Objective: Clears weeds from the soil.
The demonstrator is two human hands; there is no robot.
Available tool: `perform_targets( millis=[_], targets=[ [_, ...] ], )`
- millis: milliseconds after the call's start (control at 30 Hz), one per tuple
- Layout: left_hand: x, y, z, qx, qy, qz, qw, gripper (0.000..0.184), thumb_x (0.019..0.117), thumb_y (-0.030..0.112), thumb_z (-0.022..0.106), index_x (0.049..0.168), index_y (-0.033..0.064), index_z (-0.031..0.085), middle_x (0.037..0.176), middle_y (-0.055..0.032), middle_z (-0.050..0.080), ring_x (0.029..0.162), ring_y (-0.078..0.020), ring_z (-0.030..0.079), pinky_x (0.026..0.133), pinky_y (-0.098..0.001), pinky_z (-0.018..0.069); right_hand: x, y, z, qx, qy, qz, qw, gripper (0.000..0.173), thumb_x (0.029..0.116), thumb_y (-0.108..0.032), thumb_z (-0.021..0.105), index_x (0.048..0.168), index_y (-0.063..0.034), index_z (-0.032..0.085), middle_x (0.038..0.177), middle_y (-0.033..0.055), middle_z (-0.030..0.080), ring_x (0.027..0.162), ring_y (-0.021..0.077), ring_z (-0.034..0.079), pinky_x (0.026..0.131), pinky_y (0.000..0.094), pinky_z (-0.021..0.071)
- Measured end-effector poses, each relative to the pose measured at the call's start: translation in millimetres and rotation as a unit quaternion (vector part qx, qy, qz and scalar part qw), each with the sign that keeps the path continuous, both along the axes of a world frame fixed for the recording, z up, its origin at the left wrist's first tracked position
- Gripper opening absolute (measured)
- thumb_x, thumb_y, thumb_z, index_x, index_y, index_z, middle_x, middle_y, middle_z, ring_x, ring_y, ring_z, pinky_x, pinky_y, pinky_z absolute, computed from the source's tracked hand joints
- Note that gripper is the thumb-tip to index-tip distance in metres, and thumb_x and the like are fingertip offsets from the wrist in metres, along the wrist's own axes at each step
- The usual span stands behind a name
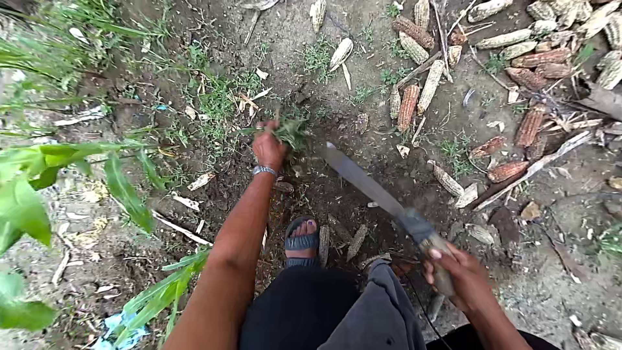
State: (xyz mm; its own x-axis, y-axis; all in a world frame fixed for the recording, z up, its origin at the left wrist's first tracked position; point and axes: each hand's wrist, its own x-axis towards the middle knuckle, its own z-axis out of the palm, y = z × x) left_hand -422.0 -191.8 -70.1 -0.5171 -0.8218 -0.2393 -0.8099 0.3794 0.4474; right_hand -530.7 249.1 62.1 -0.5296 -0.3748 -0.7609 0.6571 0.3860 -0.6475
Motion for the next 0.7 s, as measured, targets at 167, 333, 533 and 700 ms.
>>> perform_targets(
  millis=[167, 333, 533, 700],
  targets=[
    [-32.0, -24.6, 23.9, 0.055, -0.007, 0.043, 0.998, 0.054, 0.0925, 0.018, 0.067, 0.145, 0.0096, 0.058, 0.133, -0.0308, 0.063, 0.122, -0.0521, 0.062, 0.099, -0.0743, 0.0458, -6.9, -146.8, -58.2, 0.017, -0.082, 0.003, 0.996, 0.029, 0.1057, -0.021, 0.056, 0.125, -0.0003, 0.059, 0.068, 0.0083, 0.062, 0.049, 0.0164, 0.059, 0.041, 0.0306, 0.0517],
    [-80.0, -24.1, 16.2, 0.047, -0.155, -0.063, 0.985, 0.055, 0.092, 0.035, 0.07, 0.141, 0.012, 0.063, 0.137, -0.0296, 0.061, 0.136, -0.0512, 0.05, 0.095, -0.07, 0.0506, 11.7, -134.3, -69.3, -0.01, -0.035, 0.039, 0.999, 0.036, 0.1022, -0.019, 0.058, 0.131, 0.0029, 0.056, 0.071, 0.0091, 0.065, 0.053, 0.019, 0.063, 0.047, 0.0337, 0.0563],
    [-92.8, -24.8, 13.6, 0.036, -0.2, -0.11, 0.973, 0.049, 0.0931, 0.022, 0.071, 0.141, 0.0142, 0.063, 0.138, -0.0312, 0.059, 0.132, -0.0552, 0.051, 0.089, -0.0712, 0.0524, 23.9, -55.0, -35.3, 0.036, -0.079, -0.02, 0.996, 0.032, 0.0971, -0.02, 0.054, 0.123, -0.0013, 0.056, 0.067, 0.0052, 0.063, 0.049, 0.0124, 0.061, 0.042, 0.027, 0.0529],
    [-100.1, -21.6, 17.6, 0.057, -0.24, -0.143, 0.958, 0.03, 0.0966, 0.016, 0.062, 0.12, -0.0007, 0.07, 0.134, -0.0299, 0.061, 0.124, -0.0499, 0.059, 0.09, -0.0677, 0.0532, 11.1, 9.6, -8.2, 0.008, -0.083, -0.066, 0.994, 0.026, 0.0904, -0.031, 0.07, 0.105, -0.0098, 0.068, 0.063, 0.0051, 0.064, 0.045, 0.0126, 0.06, 0.039, 0.0279, 0.0515]
  ],
)
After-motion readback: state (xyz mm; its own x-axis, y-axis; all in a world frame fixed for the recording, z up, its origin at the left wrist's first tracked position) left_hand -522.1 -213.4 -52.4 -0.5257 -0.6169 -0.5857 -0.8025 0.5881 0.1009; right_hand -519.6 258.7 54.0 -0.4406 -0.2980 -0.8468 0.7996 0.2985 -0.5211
